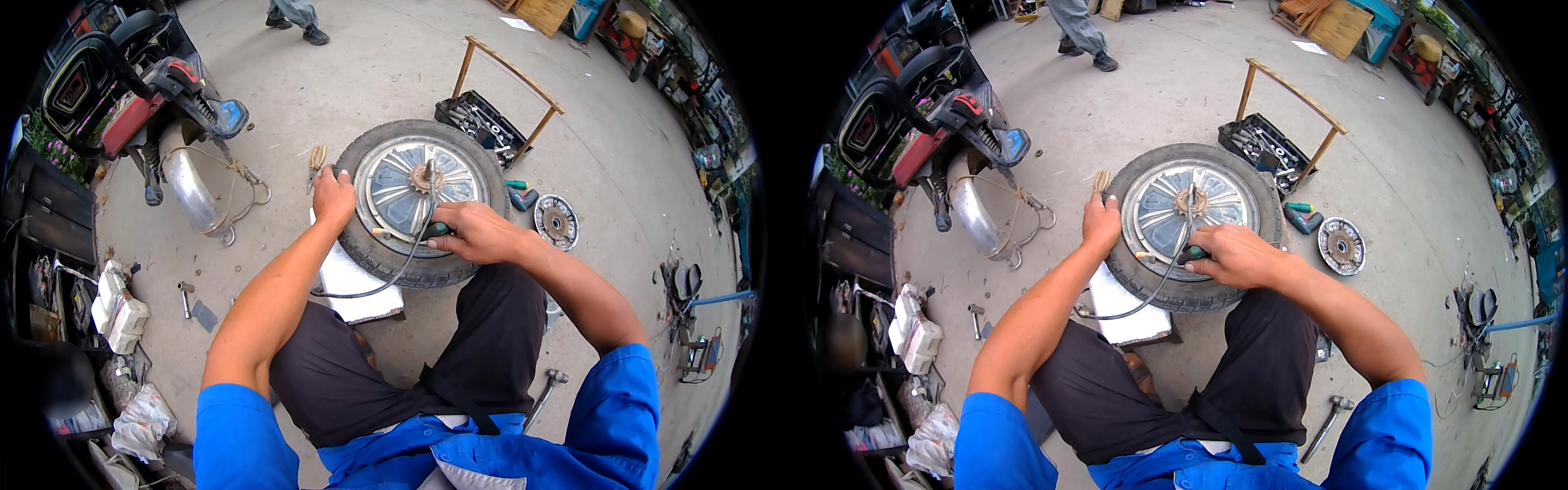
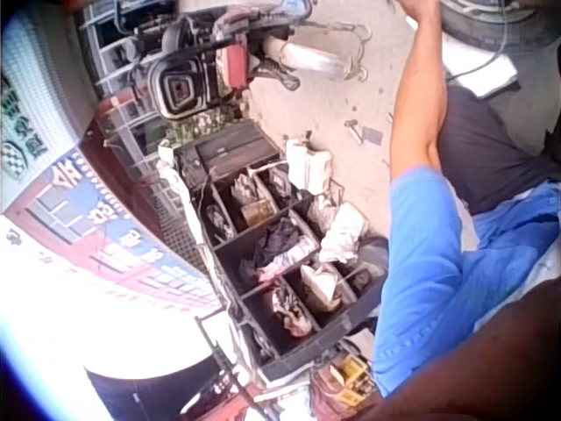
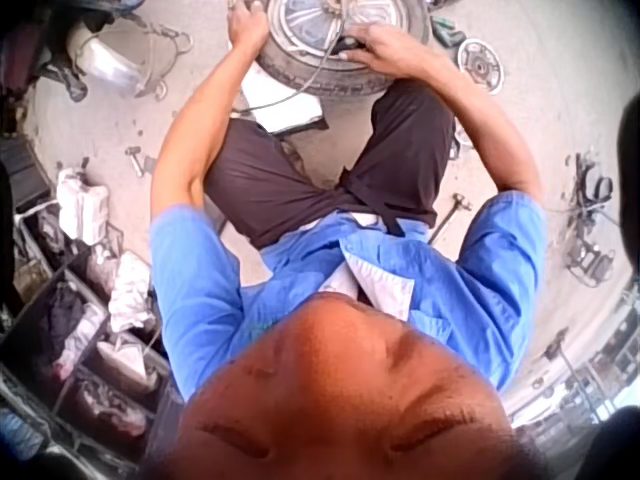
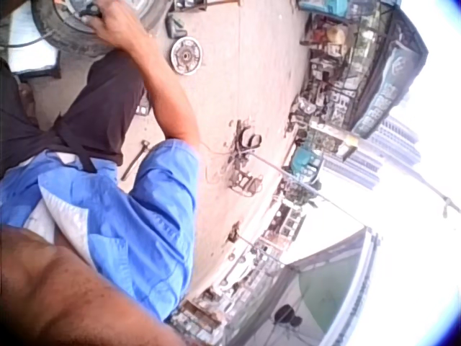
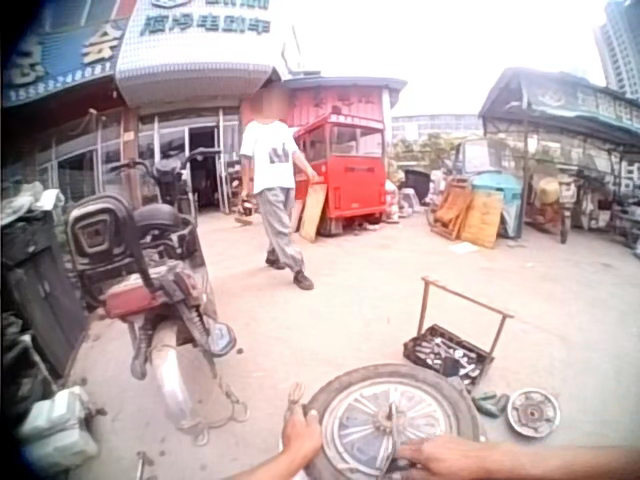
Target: The person uses a screwdriver to pry the tire bead away from the rim of a motorcycle wheel. They work around the circumference of the tire, eventually flipping the wheel over to reveal the internal stator and copper windings.
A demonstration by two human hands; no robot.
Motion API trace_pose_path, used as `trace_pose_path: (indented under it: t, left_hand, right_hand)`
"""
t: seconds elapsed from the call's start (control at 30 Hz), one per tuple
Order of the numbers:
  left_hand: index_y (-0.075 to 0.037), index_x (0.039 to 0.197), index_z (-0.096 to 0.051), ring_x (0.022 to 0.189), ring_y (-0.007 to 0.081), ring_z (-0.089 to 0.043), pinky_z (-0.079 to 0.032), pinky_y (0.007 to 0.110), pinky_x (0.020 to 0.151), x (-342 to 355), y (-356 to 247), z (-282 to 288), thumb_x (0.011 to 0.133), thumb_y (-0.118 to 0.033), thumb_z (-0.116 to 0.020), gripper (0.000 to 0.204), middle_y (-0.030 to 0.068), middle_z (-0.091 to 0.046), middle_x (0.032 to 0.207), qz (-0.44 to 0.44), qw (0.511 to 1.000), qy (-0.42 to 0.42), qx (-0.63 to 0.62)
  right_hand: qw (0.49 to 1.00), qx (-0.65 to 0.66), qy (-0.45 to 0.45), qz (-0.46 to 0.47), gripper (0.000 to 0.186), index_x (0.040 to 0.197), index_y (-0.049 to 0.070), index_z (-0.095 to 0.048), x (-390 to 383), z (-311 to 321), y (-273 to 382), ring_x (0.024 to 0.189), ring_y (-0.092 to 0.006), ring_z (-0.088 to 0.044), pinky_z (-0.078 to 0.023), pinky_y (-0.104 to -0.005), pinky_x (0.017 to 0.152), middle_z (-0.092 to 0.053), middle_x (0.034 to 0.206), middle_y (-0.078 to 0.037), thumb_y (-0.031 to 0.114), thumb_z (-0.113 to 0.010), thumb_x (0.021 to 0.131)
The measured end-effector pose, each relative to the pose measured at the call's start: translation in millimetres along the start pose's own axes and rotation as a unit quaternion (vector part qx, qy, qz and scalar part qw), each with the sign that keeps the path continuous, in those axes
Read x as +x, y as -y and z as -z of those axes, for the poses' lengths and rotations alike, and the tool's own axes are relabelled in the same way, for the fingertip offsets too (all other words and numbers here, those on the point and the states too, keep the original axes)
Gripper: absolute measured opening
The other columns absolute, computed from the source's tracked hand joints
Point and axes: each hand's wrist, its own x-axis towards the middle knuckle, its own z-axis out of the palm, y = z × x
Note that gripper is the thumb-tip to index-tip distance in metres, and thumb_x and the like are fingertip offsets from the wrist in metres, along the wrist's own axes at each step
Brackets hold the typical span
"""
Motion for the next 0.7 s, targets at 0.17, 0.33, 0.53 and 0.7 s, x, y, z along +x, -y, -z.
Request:
trace_pose_path:
  t: [0.17,0.33,0.53,0.7]
  left_hand:
    - [0.004,0.14,-0.046,0.125,0.0473,-0.051,-0.041,0.049,0.107,-0.8,-0.7,-1.4,0.1,-0.032,-0.048,0.053,0.0325,-0.049,0.137,0.006,1.0,0.004,-0.002]
    - [0.003,0.14,-0.046,0.125,0.0469,-0.051,-0.041,0.049,0.107,1.3,1.2,-2.3,0.1,-0.032,-0.049,0.054,0.0317,-0.049,0.137,0.004,1.0,0.01,0.0]
    - [0.004,0.14,-0.046,0.125,0.0466,-0.051,-0.041,0.049,0.107,3.0,2.0,-3.1,0.1,-0.032,-0.049,0.054,0.0313,-0.049,0.137,0.007,1.0,0.01,0.008]
    - [0.004,0.14,-0.046,0.126,0.0465,-0.051,-0.041,0.049,0.107,-0.8,-0.9,-2.1,0.1,-0.032,-0.049,0.054,0.0304,-0.049,0.138,0.011,1.0,0.004,0.009]
  right_hand:
    - [0.997,-0.067,0.024,-0.024,0.033,0.091,0.0,-0.061,11.6,-3.9,2.4,0.091,-0.0426,-0.064,-0.049,-0.0509,0.078,-0.064,0.092,-0.02,0.032,-0.068,0.092]
    - [0.997,-0.07,0.033,-0.026,0.034,0.09,-0.001,-0.062,15.2,-5.2,-1.5,0.09,-0.0428,-0.064,-0.049,-0.0509,0.077,-0.065,0.09,-0.02,0.033,-0.069,0.091]
    - [0.997,-0.058,0.036,-0.026,0.036,0.089,-0.001,-0.062,17.8,-4.2,-2.6,0.089,-0.0437,-0.063,-0.049,-0.0508,0.076,-0.065,0.089,-0.022,0.033,-0.07,0.091]
    - [0.993,-0.066,0.076,-0.062,0.034,0.091,0.001,-0.065,24.0,2.2,-1.1,0.092,-0.043,-0.065,-0.051,-0.0502,0.079,-0.068,0.091,-0.022,0.034,-0.069,0.091]
